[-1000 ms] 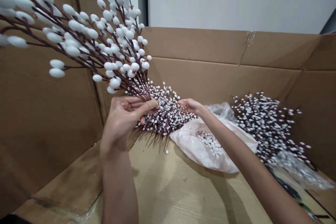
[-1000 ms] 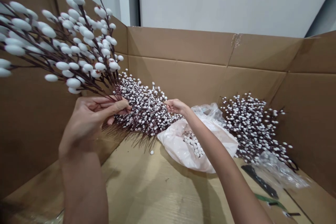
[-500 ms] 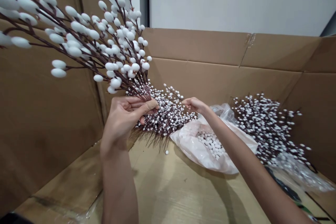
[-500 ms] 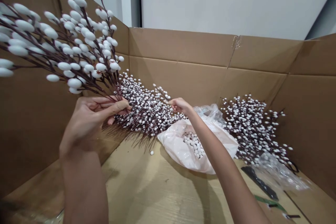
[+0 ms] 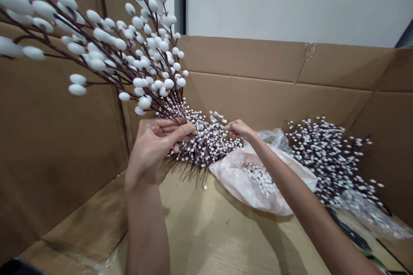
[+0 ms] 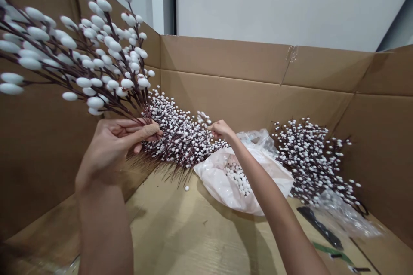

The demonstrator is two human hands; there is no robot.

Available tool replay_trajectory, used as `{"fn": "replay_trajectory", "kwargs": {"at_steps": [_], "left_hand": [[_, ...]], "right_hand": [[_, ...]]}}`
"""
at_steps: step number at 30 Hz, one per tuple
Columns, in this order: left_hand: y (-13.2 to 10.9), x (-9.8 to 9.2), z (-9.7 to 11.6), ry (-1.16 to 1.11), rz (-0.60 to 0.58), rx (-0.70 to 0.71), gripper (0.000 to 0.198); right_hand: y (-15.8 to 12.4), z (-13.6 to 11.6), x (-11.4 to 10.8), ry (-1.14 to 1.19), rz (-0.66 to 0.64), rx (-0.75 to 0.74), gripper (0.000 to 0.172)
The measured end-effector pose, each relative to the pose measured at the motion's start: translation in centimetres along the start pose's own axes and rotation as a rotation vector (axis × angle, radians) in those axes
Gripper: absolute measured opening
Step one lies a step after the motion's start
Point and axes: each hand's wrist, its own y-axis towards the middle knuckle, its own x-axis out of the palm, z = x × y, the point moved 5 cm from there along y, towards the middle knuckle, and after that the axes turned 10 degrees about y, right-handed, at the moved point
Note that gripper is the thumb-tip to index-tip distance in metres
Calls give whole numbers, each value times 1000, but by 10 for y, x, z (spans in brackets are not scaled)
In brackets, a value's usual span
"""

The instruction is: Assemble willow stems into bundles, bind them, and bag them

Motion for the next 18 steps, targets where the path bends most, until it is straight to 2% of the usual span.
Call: {"fn": "replay_trajectory", "kwargs": {"at_steps": [13,18], "left_hand": [[-1,0,-1,-2,-18,8,15],[3,2,-5,-3,-23,21,17]], "right_hand": [[-6,-13,2,128,-12,-57,18],[-15,-24,-5,247,-1,-140,18]]}}
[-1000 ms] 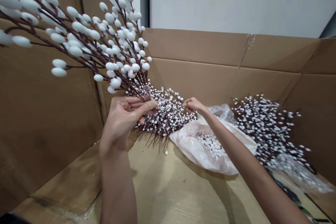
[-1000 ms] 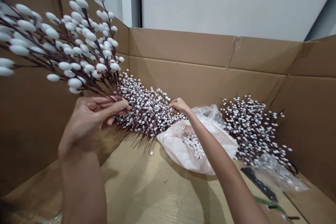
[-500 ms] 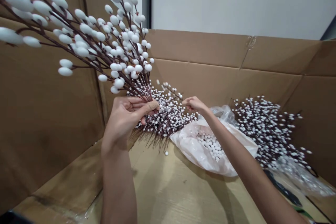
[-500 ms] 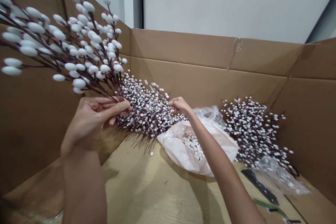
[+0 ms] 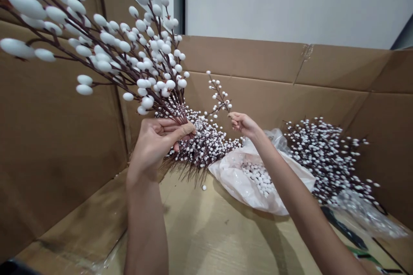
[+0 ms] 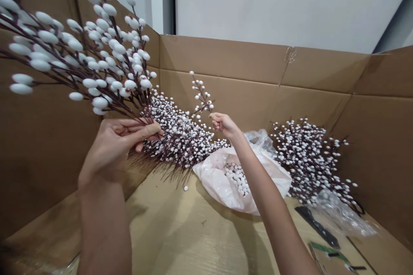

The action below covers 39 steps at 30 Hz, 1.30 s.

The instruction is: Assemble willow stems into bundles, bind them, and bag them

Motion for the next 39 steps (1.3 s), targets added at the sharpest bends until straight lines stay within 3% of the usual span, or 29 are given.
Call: {"fn": "replay_trajectory", "kwargs": {"at_steps": [11,22,27,33,39], "left_hand": [[41,25,-48,-176,91,0,24],[45,28,-50,-193,173,70,25],[45,34,-51,-229,119,80,27],[50,50,-58,-298,90,52,32],[57,58,-76,-327,118,-7,32]], "right_hand": [[-47,-16,23,197,-140,-82,7],[-91,-18,37,359,-362,-52,14],[-99,-17,32,412,-387,-34,12],[-95,-2,30,443,-364,19,15],[-49,19,36,485,-221,49,22]]}}
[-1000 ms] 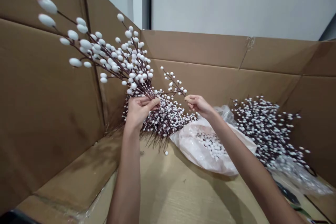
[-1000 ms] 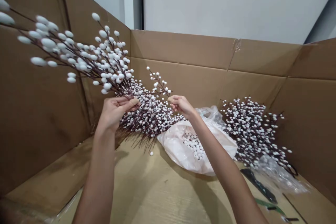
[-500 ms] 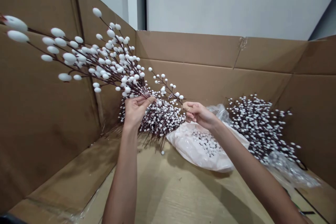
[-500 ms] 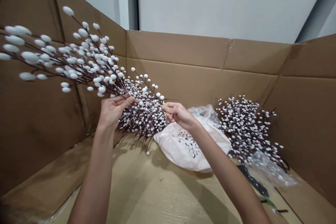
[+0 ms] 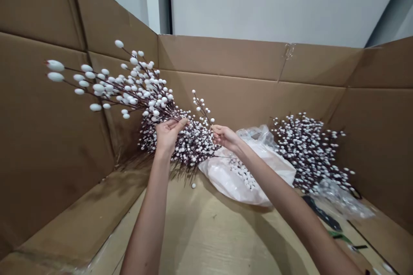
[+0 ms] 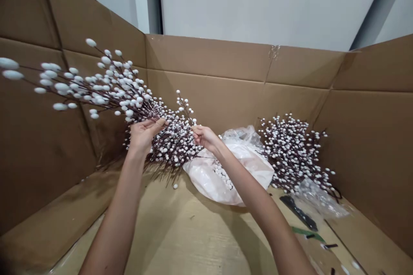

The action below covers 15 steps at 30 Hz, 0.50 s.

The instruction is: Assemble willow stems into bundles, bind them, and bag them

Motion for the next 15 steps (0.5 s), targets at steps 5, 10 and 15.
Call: {"fn": "replay_trajectory", "kwargs": {"at_steps": [5,10,15], "left_hand": [[-5,2,0,22,-150,-104,38],[-22,18,17,53,-366,-182,36],[-49,50,33,56,-584,-192,29]], "right_hand": [[-4,-8,6,73,19,-78,12],[-53,-33,20,122,16,-204,17],[-93,-51,29,41,95,-338,24]]}}
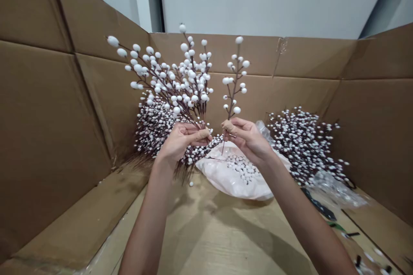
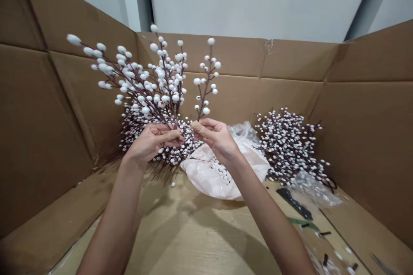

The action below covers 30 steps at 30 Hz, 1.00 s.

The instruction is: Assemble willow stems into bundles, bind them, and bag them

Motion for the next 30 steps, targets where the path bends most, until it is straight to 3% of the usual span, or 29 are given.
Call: {"fn": "replay_trajectory", "kwargs": {"at_steps": [6,11,16,23,30], "left_hand": [[-14,47,11,69,-199,14,19],[-23,68,16,108,-311,64,12],[-31,80,24,219,-268,93,6],[-36,91,25,396,-194,195,18],[-37,94,21,437,-112,209,29]], "right_hand": [[-32,-25,-4,-205,41,-240,26],[-55,-41,-12,-263,24,-306,20],[-71,-49,-20,-246,-12,-285,15],[-78,-52,-36,-262,-3,-278,14],[-79,-64,-46,-296,27,-288,14]]}}
